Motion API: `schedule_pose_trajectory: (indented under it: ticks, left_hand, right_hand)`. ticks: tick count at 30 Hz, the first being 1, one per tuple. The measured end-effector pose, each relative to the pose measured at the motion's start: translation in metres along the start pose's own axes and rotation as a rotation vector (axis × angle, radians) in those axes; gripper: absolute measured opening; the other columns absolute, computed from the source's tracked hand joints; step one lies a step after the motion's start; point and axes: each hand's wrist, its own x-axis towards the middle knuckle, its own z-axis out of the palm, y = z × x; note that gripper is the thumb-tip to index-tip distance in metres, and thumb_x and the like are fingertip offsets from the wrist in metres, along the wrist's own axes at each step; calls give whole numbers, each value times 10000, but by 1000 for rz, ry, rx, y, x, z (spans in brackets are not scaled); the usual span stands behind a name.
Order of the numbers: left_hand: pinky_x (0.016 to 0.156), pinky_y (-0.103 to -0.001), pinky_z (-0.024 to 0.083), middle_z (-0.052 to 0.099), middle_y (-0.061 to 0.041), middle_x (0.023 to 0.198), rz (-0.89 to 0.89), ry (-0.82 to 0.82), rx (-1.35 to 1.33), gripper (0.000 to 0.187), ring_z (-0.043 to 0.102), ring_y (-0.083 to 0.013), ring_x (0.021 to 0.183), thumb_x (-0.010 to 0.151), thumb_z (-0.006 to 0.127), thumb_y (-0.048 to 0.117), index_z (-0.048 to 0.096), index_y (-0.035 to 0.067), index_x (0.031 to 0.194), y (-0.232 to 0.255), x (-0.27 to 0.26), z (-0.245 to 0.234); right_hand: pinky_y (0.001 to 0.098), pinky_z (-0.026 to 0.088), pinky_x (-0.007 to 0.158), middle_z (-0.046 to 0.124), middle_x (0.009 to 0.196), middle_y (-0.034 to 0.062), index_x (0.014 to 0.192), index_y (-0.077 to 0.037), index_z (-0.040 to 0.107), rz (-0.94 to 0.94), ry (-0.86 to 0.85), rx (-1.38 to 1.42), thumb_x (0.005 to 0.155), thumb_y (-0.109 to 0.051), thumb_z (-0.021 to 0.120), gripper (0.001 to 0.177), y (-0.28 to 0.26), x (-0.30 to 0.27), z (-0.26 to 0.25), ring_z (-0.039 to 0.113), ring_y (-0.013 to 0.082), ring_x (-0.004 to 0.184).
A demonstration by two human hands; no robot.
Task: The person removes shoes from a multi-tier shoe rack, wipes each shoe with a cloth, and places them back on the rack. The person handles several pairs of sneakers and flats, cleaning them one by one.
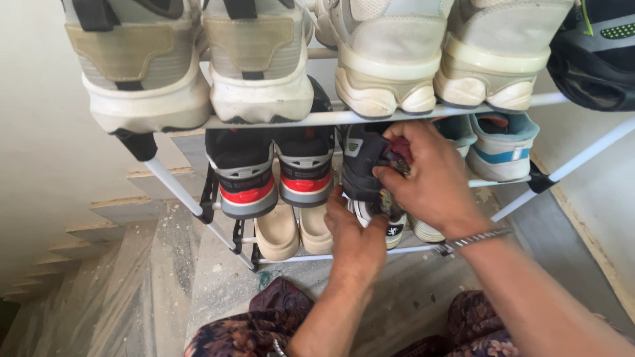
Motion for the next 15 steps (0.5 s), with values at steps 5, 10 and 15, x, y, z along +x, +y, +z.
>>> schedule_pose_trajectory:
  ticks: [5,10,15]
  left_hand:
    - [1151,-434,362,436,-208,1384,299,167,137,704,462,-350,1331,748,707,13,440,42,1399,15,-8,-30]
    - [1012,-602,379,513,-208,1336,773,359,949,674,358,-470,1360,666,846,111,631,172,1302,51,18,-91]
    - [989,-634,373,640,-192,1243,725,291,1231,615,528,-435,1222,728,816,176,683,268,1322,65,43,-116]
  right_hand:
    - [367,558,740,642,962,114,1063,-36,597,42,-140,14,702,-91,843,440,-20,-22,-33,706,250,848]
    - [334,588,694,652,984,65,1028,-50,592,54,-259,-5,718,-90,819,386,-21,-49,-58,725,210,804]
    - [339,606,706,658,1022,54,1044,-67,589,47,-305,-48,726,-101,815,391,-13,-65,-71,738,212,850]
